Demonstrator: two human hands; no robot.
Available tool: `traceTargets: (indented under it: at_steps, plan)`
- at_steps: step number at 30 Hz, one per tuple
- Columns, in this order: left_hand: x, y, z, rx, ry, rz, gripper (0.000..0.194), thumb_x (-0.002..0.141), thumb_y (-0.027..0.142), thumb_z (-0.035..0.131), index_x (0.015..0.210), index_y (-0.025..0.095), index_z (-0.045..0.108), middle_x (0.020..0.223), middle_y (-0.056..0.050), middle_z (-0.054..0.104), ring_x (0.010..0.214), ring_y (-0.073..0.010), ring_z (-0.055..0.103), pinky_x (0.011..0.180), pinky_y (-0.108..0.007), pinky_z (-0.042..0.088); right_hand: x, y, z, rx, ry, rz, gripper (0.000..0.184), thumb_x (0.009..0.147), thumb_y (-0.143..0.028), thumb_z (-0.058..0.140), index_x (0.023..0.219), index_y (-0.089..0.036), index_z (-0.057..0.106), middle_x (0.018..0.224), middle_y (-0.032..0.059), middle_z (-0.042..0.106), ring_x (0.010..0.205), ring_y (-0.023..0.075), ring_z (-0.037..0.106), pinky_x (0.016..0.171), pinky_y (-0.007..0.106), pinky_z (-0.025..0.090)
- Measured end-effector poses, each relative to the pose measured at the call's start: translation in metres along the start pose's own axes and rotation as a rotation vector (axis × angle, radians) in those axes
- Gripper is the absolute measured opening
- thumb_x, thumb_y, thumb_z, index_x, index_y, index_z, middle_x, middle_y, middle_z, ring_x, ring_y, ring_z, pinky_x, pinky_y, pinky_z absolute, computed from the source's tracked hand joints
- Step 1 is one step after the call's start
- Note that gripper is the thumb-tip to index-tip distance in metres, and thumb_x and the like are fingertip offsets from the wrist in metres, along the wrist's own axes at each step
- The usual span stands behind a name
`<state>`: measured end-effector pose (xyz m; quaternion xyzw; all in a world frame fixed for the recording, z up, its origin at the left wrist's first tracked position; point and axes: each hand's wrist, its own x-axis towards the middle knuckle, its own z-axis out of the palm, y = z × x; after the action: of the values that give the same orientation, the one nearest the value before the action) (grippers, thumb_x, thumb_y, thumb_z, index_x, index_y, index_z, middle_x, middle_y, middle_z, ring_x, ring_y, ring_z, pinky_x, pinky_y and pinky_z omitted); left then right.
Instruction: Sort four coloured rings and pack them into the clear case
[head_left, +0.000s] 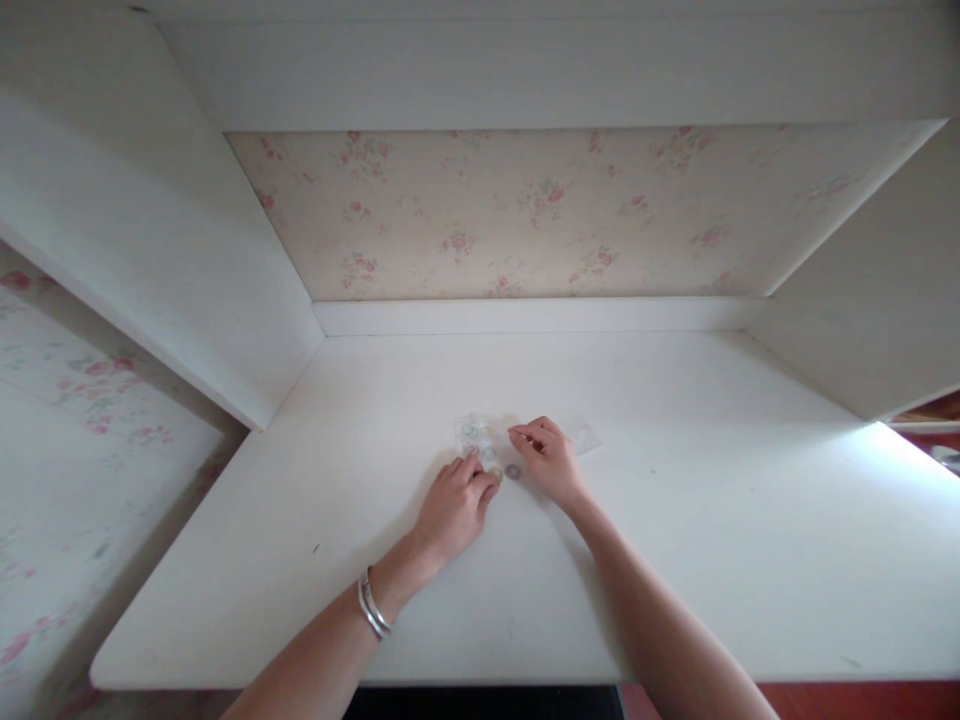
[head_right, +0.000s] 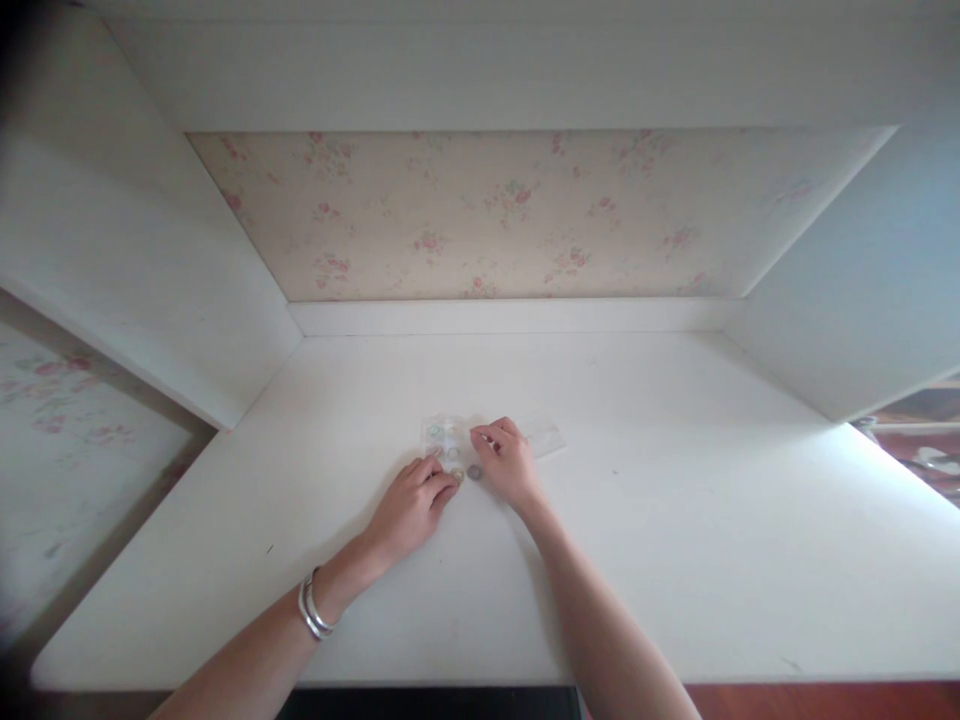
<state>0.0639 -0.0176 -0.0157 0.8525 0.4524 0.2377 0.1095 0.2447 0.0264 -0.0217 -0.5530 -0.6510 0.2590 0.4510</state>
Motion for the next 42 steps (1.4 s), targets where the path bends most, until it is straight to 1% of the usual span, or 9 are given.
traceTargets:
  at_steps: [4, 10, 13, 16, 21, 27, 32, 37, 42]
  plan:
    - [-0.001, 0.000, 0.001, -0.026, -0.017, -0.017, 0.019, 0.090, 0.019, 0.046, 0.088, 0.020, 0.065, 0.088, -0.005, 0.057, 0.081, -0.0183, 0.054, 0.076, -0.035, 0.046, -0.003, -0.006, -0.006, -0.058, -0.117, -0.082, 0.023, 0.086, -0.035, 0.052, 0.088, -0.023, 0.071, 0.080, 0.0032, 0.060, 0.065, 0.0126, 0.053, 0.061, 0.027, 0.043]
    - [-0.002, 0.000, -0.006, -0.144, 0.039, -0.081, 0.017, 0.090, 0.019, 0.047, 0.087, 0.019, 0.065, 0.086, -0.004, 0.056, 0.083, -0.0171, 0.054, 0.077, -0.032, 0.046, -0.010, -0.016, -0.016, -0.154, -0.195, -0.212, 0.020, 0.087, -0.028, 0.051, 0.090, -0.025, 0.071, 0.084, 0.0033, 0.060, 0.075, 0.0143, 0.057, 0.067, 0.026, 0.044]
    - [0.000, -0.003, -0.010, -0.175, 0.063, -0.116, 0.017, 0.090, 0.019, 0.047, 0.085, 0.019, 0.063, 0.085, -0.004, 0.055, 0.084, -0.0167, 0.054, 0.077, -0.030, 0.046, -0.013, -0.023, -0.021, -0.228, -0.299, -0.283, 0.017, 0.085, -0.026, 0.055, 0.086, -0.027, 0.071, 0.082, 0.0019, 0.060, 0.074, 0.0136, 0.057, 0.068, 0.026, 0.042]
    - [0.007, -0.009, -0.015, -0.199, 0.117, -0.143, 0.016, 0.091, 0.022, 0.047, 0.087, 0.018, 0.063, 0.086, -0.004, 0.055, 0.085, -0.0164, 0.054, 0.078, -0.029, 0.046, -0.017, -0.028, -0.023, -0.325, -0.418, -0.359, 0.012, 0.082, -0.026, 0.060, 0.082, -0.029, 0.072, 0.082, 0.0007, 0.059, 0.076, 0.0135, 0.056, 0.072, 0.026, 0.039]
    - [0.032, -0.017, -0.019, -0.148, 0.135, -0.121, 0.017, 0.090, 0.025, 0.049, 0.087, 0.018, 0.064, 0.086, -0.004, 0.056, 0.085, -0.0159, 0.054, 0.080, -0.029, 0.044, -0.020, -0.029, -0.018, -0.487, -0.516, -0.408, 0.010, 0.082, -0.026, 0.061, 0.077, -0.026, 0.069, 0.082, 0.0000, 0.059, 0.077, 0.0135, 0.052, 0.072, 0.028, 0.032]
    - [0.064, -0.022, -0.015, 0.019, 0.093, -0.124, 0.016, 0.088, 0.023, 0.050, 0.084, 0.019, 0.066, 0.084, -0.004, 0.057, 0.084, -0.0161, 0.054, 0.080, -0.029, 0.043, -0.021, -0.029, -0.015, -0.547, -0.548, -0.425, 0.016, 0.087, -0.021, 0.053, 0.078, -0.024, 0.067, 0.085, 0.0004, 0.057, 0.078, 0.0129, 0.048, 0.071, 0.028, 0.029]
    - [0.073, -0.025, -0.011, 0.125, 0.070, -0.159, 0.016, 0.086, 0.023, 0.052, 0.083, 0.020, 0.067, 0.085, -0.004, 0.058, 0.083, -0.0168, 0.055, 0.079, -0.030, 0.042, -0.022, -0.032, -0.016, -0.529, -0.547, -0.423, 0.020, 0.091, -0.021, 0.047, 0.082, -0.021, 0.065, 0.089, 0.0017, 0.056, 0.079, 0.0127, 0.048, 0.073, 0.027, 0.029]
    - [0.065, -0.028, -0.016, 0.058, 0.122, -0.166, 0.018, 0.087, 0.025, 0.051, 0.086, 0.020, 0.068, 0.083, -0.004, 0.058, 0.081, -0.0156, 0.056, 0.078, -0.028, 0.043, -0.021, -0.035, -0.018, -0.517, -0.534, -0.426, 0.016, 0.089, -0.026, 0.051, 0.083, -0.022, 0.064, 0.090, 0.0013, 0.056, 0.080, 0.0133, 0.048, 0.074, 0.028, 0.028]
    - [0.034, -0.025, -0.027, -0.078, 0.159, -0.168, 0.021, 0.090, 0.027, 0.047, 0.090, 0.019, 0.067, 0.084, -0.003, 0.058, 0.083, -0.0146, 0.057, 0.078, -0.027, 0.045, -0.021, -0.033, -0.017, -0.528, -0.508, -0.423, 0.014, 0.089, -0.024, 0.051, 0.086, -0.023, 0.065, 0.090, 0.0013, 0.056, 0.080, 0.0135, 0.048, 0.074, 0.029, 0.028]
